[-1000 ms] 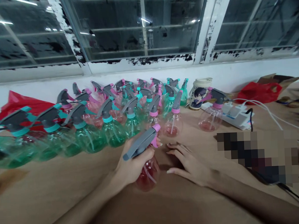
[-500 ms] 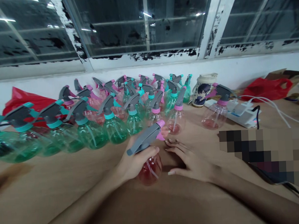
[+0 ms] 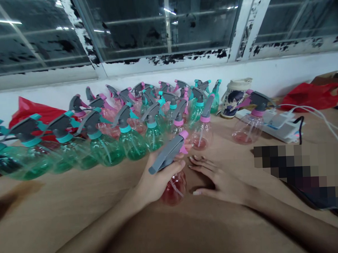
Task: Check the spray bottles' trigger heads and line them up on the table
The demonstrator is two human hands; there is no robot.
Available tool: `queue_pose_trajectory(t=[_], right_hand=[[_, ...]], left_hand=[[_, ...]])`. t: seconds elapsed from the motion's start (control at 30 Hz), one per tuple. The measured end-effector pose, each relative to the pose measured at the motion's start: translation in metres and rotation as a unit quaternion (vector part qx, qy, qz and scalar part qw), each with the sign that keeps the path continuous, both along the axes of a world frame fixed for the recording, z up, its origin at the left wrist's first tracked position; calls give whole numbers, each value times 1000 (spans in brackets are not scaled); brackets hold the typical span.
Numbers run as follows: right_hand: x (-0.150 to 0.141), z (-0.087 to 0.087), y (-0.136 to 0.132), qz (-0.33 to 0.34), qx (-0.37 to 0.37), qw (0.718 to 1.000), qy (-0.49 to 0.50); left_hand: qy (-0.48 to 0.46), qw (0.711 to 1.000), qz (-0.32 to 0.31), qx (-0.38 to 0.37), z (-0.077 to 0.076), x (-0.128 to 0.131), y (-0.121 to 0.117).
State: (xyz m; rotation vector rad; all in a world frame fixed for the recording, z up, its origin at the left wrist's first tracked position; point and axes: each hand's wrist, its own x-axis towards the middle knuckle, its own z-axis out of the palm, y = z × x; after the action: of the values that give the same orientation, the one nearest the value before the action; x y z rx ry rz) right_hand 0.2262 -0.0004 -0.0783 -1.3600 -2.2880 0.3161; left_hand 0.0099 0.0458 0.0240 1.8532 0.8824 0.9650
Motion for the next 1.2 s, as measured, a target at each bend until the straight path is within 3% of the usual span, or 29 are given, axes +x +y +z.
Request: queue_pose_trajectory(t=[0.1,0.4,0.67,1.07,1.2], right_hand=[[0,1,1,4,-13,1000,-14],[-3,2,-1,-4,-5,1000,-20],[-5,4,-5,-4,5,1000,-19],[-5,6,-5,-8,-4,999,-40],[-5,6,-6,-11,-4,1000,-29]], left_hand=[[-36,999,-21,-28,0,1,0],[-17,998,-14,-56,3,-1,0],[-6,1000,25,12,0,-1,2],[-31,999,-38,-19,6,0,0],[3,1000,-6,-9,6,-1,1]])
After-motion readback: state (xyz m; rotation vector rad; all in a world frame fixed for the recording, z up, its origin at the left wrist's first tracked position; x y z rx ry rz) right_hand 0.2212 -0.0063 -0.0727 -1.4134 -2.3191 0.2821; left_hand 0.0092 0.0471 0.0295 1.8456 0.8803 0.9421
